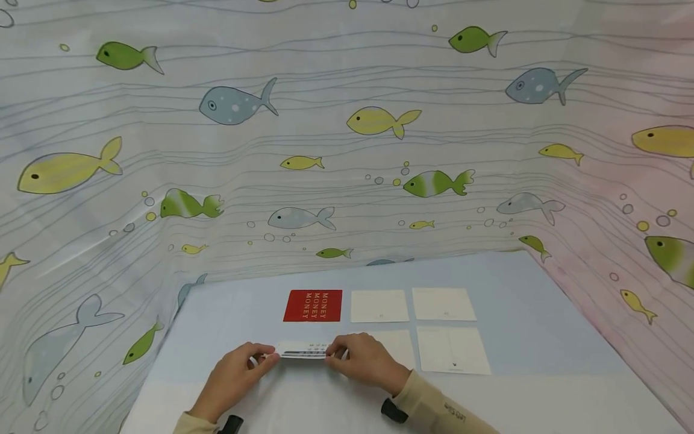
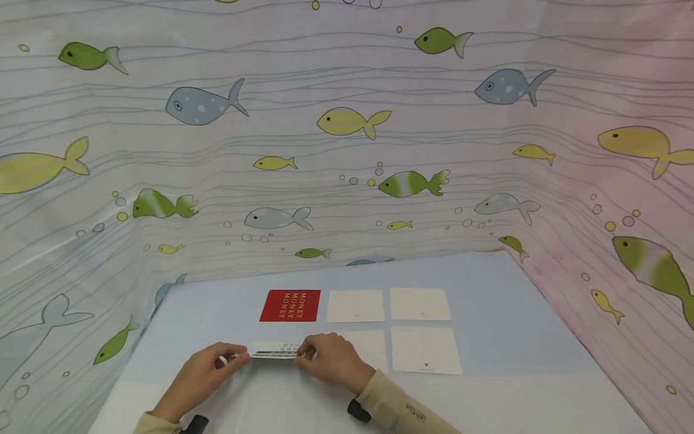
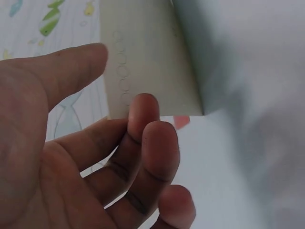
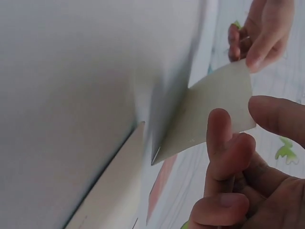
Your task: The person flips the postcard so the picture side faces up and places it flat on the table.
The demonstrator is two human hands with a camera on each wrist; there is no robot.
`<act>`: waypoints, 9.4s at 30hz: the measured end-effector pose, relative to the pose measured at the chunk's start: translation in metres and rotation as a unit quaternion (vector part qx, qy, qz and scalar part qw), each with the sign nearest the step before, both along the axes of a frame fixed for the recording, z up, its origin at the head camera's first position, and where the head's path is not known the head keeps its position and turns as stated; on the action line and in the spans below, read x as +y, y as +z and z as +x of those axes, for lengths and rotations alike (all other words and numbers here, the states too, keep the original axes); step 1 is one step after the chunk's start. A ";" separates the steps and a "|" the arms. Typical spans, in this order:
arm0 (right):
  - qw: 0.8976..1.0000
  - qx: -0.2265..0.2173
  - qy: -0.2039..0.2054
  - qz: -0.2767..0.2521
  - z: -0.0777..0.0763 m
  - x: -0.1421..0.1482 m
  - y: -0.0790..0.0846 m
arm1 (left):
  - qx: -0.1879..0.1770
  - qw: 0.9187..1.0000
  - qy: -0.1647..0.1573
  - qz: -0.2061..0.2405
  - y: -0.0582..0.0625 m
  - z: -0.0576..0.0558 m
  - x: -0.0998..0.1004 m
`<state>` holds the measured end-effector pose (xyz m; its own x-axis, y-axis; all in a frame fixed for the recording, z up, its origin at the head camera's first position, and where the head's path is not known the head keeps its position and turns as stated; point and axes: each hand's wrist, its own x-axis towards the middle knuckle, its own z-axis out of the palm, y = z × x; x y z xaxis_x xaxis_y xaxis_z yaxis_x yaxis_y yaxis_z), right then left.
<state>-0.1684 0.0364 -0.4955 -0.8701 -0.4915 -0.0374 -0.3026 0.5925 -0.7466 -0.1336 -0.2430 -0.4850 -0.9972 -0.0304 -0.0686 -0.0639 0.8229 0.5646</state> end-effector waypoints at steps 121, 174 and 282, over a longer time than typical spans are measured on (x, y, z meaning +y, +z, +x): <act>0.990 0.043 -0.130 0.027 -0.044 0.119 -0.012 | 0.098 0.975 -0.184 -0.076 -0.023 -0.133 0.131; 0.979 -0.050 -0.197 -0.027 -0.083 0.143 -0.027 | 0.167 0.975 -0.145 -0.039 -0.051 -0.137 0.153; 0.987 0.017 -0.138 0.085 -0.052 0.134 -0.024 | 0.051 0.988 -0.142 -0.023 -0.037 -0.098 0.157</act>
<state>-0.2208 0.1704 -0.5197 -0.9722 -0.2247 -0.0664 -0.1359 0.7716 -0.6214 -0.2318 -0.0865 -0.5219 -0.9677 0.2507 0.0275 0.2284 0.8249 0.5172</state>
